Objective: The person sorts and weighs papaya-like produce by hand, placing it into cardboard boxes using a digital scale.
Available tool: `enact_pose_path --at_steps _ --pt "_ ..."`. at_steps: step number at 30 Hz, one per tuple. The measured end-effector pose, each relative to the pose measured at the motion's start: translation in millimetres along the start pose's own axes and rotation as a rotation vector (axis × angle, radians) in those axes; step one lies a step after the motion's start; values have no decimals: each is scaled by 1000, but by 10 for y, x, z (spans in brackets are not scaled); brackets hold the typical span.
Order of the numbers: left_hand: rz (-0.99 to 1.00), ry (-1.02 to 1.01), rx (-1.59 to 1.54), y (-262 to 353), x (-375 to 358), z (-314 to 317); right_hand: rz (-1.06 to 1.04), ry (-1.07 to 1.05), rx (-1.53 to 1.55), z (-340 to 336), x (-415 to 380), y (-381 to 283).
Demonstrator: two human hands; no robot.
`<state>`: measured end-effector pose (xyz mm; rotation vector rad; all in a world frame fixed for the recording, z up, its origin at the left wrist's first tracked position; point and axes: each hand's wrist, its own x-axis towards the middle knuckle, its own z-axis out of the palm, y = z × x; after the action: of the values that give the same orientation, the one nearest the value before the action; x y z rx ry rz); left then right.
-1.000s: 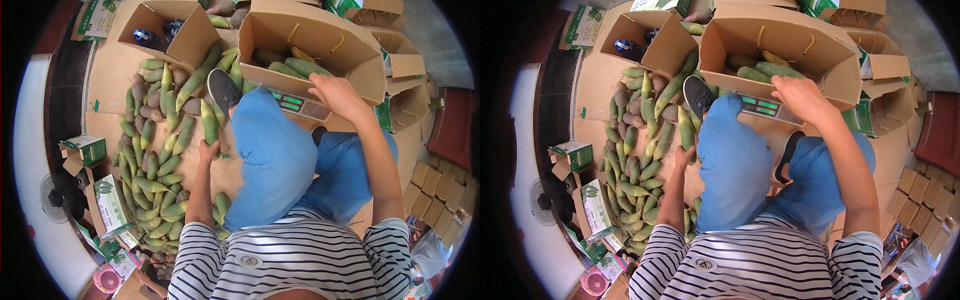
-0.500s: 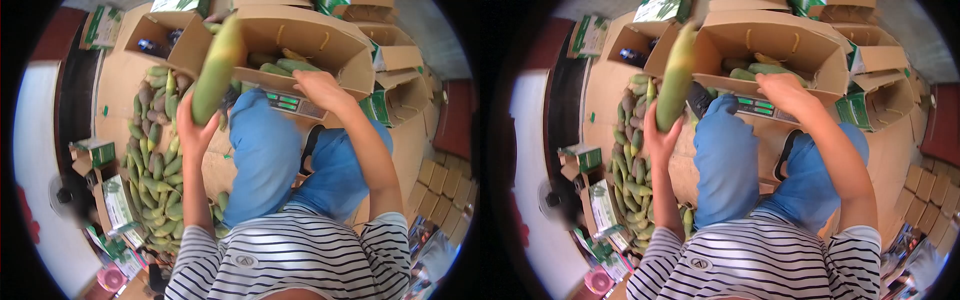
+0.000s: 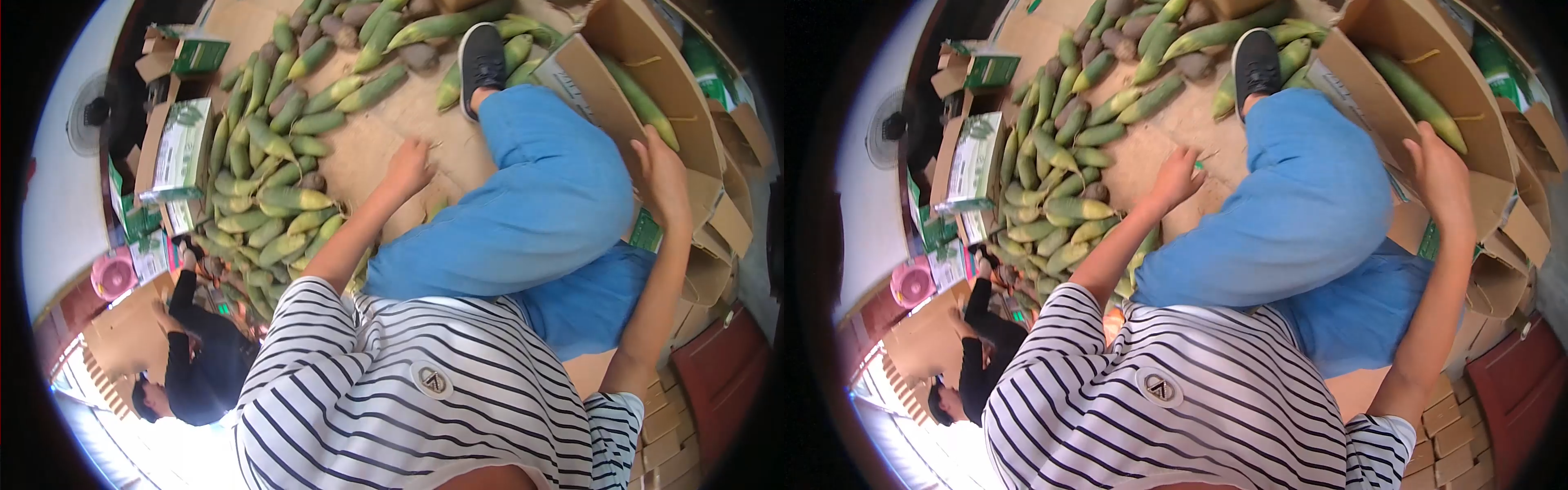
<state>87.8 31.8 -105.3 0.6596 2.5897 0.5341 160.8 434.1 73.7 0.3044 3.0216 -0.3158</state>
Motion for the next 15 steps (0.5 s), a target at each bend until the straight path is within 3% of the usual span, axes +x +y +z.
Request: enact_pose_path --at_steps 1,3,4,6,9,12,15 --pt "-45 22 165 -503 -365 380 -20 -21 24 15 1 31" --pt "-442 -416 318 -1056 -863 456 81 -103 56 -6 20 -34" --pt "-595 -435 401 -1246 -1115 428 135 -142 69 -15 21 -63" --pt "-641 -271 553 -1627 -1682 419 125 -126 111 -14 36 -41" --pt "-490 -263 666 -1753 -2071 215 114 -148 139 41 69 49" --pt "-526 -270 595 -1731 -2216 145 180 -134 289 91 57 79" --pt "-731 -201 427 -1619 -2256 112 243 -154 357 78 75 80"
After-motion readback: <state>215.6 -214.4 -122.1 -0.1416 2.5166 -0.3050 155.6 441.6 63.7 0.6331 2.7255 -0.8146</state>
